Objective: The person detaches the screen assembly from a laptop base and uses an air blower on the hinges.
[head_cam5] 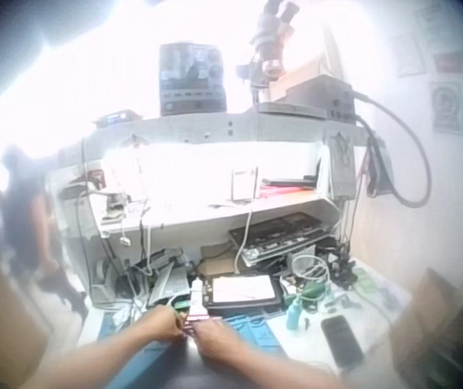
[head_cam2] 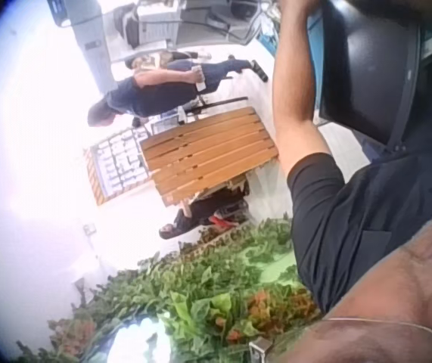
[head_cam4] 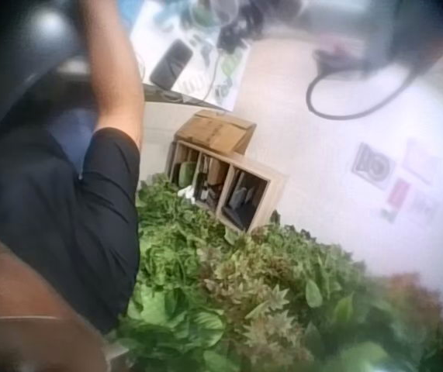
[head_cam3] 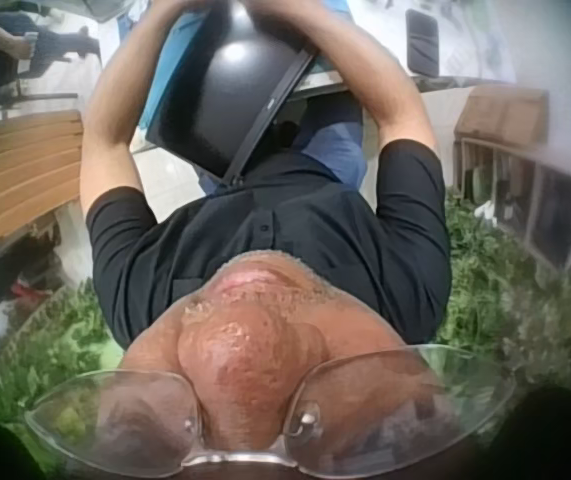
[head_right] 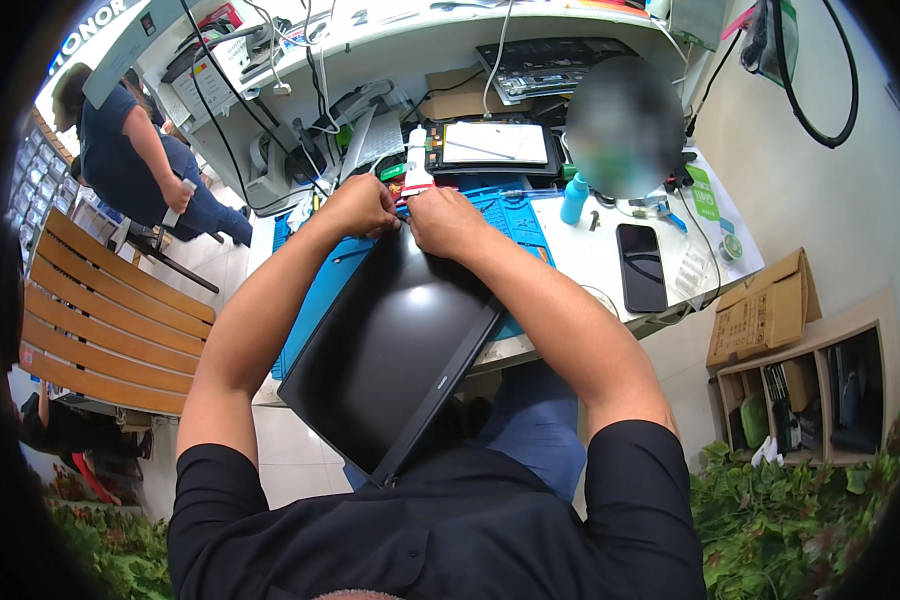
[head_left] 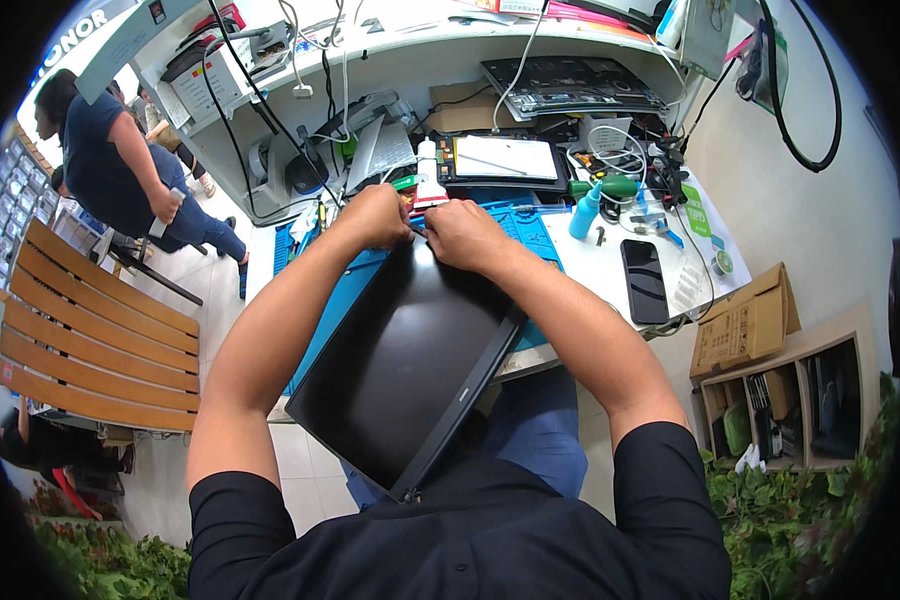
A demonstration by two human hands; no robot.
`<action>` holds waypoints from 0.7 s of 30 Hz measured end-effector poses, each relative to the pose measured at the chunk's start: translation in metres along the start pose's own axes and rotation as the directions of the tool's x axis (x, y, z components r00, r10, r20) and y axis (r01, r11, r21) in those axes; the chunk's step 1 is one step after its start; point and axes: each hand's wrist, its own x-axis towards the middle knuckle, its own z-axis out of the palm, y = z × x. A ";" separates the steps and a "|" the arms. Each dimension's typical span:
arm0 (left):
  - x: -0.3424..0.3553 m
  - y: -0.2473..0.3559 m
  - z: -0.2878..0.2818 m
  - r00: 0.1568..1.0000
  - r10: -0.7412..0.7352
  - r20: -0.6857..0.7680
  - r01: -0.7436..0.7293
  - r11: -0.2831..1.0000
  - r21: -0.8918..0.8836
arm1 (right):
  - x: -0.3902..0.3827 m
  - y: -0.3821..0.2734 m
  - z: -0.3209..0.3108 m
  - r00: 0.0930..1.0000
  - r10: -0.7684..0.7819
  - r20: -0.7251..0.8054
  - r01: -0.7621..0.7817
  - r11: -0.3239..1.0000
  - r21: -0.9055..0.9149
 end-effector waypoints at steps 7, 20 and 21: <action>-0.005 0.010 0.019 0.973 0.125 -0.192 -0.081 0.972 0.222 | -0.006 0.004 -0.004 1.000 0.010 0.004 -0.010 1.000 0.009; -0.005 0.023 0.022 0.978 0.144 -0.151 -0.085 0.936 0.342 | 0.000 0.007 -0.014 0.998 0.038 0.045 -0.044 0.991 0.129; -0.003 0.022 0.022 0.978 0.144 -0.155 -0.077 0.924 0.374 | 0.001 0.006 -0.014 0.998 0.043 0.053 -0.049 0.989 0.138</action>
